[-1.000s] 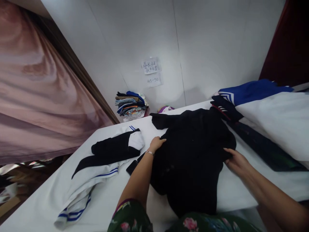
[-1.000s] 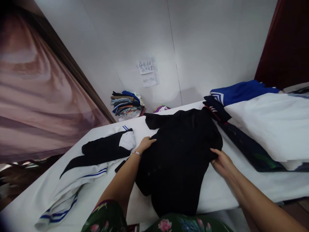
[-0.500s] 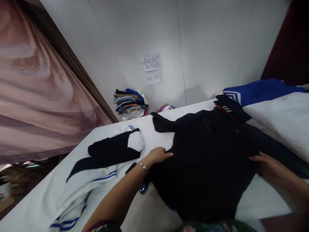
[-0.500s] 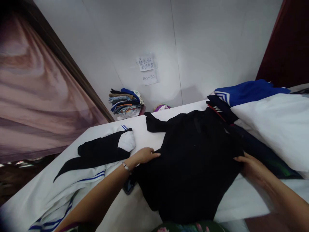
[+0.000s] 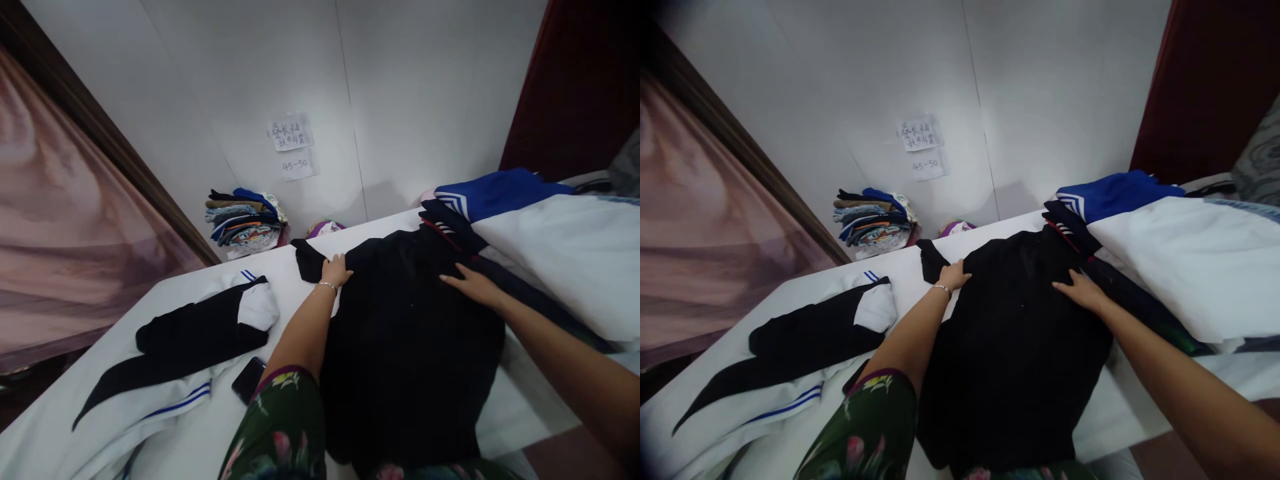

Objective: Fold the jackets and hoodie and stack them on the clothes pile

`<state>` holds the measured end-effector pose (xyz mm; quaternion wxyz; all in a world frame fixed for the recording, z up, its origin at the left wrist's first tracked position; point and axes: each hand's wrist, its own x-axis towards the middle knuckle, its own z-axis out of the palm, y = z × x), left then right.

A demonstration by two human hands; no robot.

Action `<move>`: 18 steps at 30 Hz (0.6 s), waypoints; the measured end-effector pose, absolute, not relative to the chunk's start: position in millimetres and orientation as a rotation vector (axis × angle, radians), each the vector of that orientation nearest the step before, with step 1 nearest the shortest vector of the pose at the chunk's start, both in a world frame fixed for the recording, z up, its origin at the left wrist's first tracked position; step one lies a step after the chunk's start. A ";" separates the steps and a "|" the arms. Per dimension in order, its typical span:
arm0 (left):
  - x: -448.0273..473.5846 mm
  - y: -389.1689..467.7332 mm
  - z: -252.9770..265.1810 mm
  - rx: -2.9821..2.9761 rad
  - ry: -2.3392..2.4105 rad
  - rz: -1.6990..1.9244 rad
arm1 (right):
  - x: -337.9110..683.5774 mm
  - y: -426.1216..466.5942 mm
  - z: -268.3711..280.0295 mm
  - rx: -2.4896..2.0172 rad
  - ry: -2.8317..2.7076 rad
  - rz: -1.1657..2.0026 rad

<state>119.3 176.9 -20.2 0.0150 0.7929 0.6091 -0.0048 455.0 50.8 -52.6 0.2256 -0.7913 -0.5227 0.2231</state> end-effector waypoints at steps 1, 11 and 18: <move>117.0 177.8 -26.2 2.398 1.927 -0.067 | 452.4 54.6 -62.6 -2.218 -1.487 0.569; 82.2 162.9 -29.8 2.200 2.053 -0.038 | 469.8 36.0 -100.7 -1.963 -1.138 0.557; 54.4 107.8 5.7 2.218 2.136 0.100 | 471.6 7.6 -83.4 -1.510 -0.747 0.968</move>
